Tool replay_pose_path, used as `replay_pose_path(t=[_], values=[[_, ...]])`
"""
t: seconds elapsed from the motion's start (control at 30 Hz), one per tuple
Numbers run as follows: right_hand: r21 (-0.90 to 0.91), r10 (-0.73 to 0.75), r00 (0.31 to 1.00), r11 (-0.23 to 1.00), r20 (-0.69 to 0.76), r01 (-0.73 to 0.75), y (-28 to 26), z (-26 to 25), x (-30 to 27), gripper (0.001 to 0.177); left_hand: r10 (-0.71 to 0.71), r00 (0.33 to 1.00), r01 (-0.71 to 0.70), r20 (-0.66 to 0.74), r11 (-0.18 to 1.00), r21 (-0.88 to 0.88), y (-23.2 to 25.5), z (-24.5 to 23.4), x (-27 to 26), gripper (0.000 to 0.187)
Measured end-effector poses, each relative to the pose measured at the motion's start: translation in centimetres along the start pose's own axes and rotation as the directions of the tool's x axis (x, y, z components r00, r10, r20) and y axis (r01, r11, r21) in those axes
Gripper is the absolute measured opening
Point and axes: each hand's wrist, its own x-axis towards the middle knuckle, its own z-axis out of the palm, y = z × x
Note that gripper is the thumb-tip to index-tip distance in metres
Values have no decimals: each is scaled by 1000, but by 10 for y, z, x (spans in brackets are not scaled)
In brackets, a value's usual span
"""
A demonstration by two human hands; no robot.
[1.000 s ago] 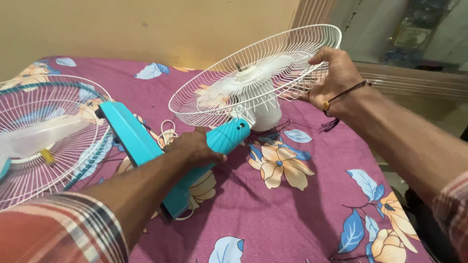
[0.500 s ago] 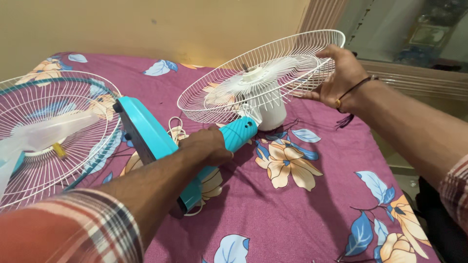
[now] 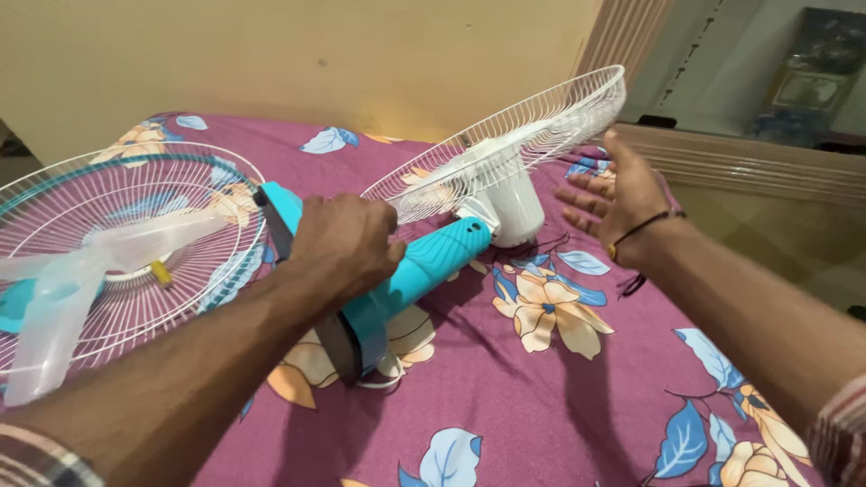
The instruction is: The person disassembles a small table fan on a bed. They remove the front grille, unscrew the central hub to detach the blades, and then detach the rear grille and motor housing from the stand.
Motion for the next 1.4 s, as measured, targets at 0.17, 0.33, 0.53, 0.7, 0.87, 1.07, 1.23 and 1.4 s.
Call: replay_pose_path(t=[0.17,0.33,0.53,0.7,0.87,1.07,1.23,1.4], values=[[-9,16,996,1000,-92,-17,33,22,-31,51,54,973,-70,-226,995,-65,-29,-4,-16,30],[-71,-123,991,990,-57,119,61,76,-59,33,32,900,-120,-436,977,-176,-61,-2,-26,30],[-218,-250,954,934,167,283,69,154,-78,21,-121,863,-51,-490,944,-325,-103,-7,-13,33],[-210,-301,903,904,306,373,53,212,-62,13,-270,889,50,-370,860,-508,-147,-7,9,33],[-280,-274,912,890,305,361,45,261,-42,18,-236,928,49,-288,844,-534,-192,10,45,31],[-338,-125,881,891,456,301,61,287,-17,31,-54,995,17,-81,917,-399,-230,57,124,31],[-335,-153,880,884,451,325,77,279,14,19,90,994,-67,57,946,-318,-240,102,176,36],[-294,-153,916,916,371,273,82,279,55,14,13,982,31,191,973,-227,-236,142,216,58]])
